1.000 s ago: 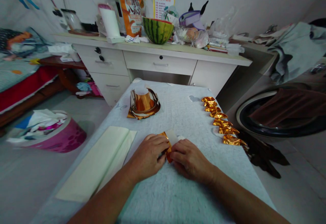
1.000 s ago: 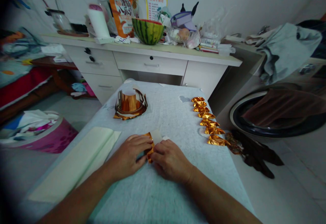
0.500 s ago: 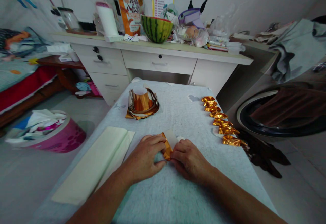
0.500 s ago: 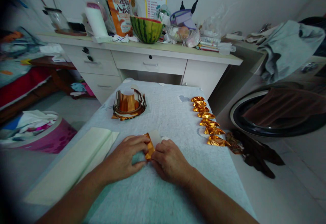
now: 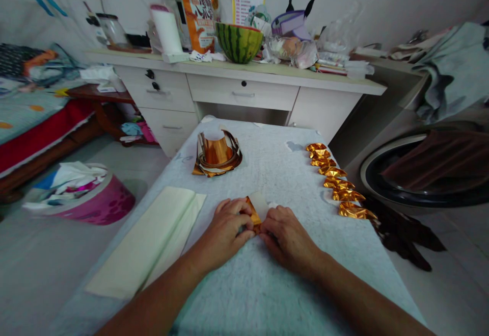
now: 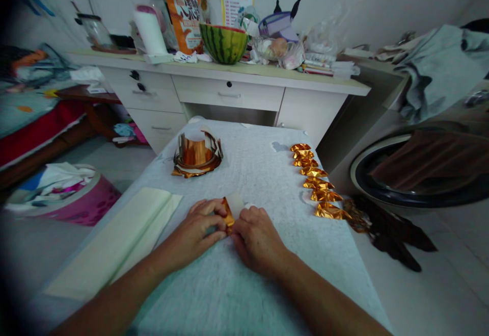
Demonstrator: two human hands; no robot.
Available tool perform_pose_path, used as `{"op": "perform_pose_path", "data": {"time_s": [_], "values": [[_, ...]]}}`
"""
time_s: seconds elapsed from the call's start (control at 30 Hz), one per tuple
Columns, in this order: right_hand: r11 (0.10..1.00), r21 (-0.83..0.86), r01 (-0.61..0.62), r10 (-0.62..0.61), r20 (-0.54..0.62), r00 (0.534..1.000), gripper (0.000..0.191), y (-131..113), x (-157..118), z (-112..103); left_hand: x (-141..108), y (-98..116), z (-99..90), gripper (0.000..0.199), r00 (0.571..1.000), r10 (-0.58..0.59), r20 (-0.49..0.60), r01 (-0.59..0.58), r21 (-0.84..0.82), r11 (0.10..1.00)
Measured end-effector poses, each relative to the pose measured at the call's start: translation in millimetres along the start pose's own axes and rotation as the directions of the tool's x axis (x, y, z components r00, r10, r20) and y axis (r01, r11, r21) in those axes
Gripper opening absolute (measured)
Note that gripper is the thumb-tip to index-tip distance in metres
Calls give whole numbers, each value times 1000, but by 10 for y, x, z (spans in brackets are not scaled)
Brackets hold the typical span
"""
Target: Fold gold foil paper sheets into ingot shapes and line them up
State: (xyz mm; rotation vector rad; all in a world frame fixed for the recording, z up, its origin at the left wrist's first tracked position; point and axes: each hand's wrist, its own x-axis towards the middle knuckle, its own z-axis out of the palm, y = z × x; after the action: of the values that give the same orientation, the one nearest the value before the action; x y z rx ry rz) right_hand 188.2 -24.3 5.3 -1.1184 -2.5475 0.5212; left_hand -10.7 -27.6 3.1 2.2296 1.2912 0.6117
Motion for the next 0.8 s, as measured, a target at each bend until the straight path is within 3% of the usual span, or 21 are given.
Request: {"op": "perform_pose_path", "data": {"time_s": [0.4,0.8], "values": [[985,-14,-171,171,2,985,13,-51,-6,7,37,8,64,8,999,-22,-38,25,68,997],[973,-20,-232,231,-19,973,13,-68,23,48,24,20,32,7,998,-45,-33,46,41,998]]}}
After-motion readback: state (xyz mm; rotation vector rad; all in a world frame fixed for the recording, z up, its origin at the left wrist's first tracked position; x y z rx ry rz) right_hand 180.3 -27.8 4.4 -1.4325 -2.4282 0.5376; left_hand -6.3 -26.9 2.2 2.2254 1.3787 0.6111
